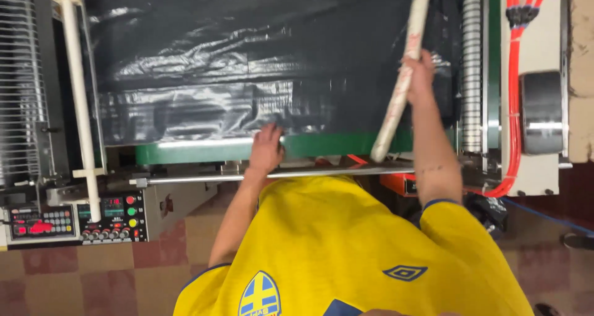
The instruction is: The person uses a long white tube to roll and wrap black plastic sheets on a conveyor belt. They repeatedly guide the plastic with one hand while using the tube to roll it up with the other hand.
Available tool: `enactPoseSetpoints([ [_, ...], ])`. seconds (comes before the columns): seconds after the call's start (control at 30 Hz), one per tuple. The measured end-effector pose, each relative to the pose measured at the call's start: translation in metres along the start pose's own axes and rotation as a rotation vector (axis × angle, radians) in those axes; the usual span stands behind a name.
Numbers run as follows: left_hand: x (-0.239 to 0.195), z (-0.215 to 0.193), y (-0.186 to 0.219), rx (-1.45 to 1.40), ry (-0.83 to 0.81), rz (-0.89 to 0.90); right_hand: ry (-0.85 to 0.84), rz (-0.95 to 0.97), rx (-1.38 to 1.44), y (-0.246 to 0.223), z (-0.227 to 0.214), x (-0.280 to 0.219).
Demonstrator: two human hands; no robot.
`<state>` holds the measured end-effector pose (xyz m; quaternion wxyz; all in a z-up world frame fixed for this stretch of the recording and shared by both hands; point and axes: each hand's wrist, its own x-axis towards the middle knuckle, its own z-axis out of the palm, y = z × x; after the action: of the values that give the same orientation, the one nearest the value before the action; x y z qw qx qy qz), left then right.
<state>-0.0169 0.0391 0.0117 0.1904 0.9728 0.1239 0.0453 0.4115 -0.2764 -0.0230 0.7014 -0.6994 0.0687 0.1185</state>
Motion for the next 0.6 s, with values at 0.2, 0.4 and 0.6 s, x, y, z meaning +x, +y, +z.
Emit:
enactPoseSetpoints([
  [0.2,-0.001,0.01,-0.004,0.144,-0.346,-0.061,-0.18,0.09,0.099,-0.057,0.13,-0.126],
  [0.4,-0.045,-0.004,-0.06,-0.206,-0.32,-0.151,-0.459,0.128,0.216,-0.073,0.26,-0.183],
  [0.6,-0.084,0.006,-0.107,-0.226,0.0,-0.288,-0.769,0.404,0.585,-0.067,0.4,-0.27],
])
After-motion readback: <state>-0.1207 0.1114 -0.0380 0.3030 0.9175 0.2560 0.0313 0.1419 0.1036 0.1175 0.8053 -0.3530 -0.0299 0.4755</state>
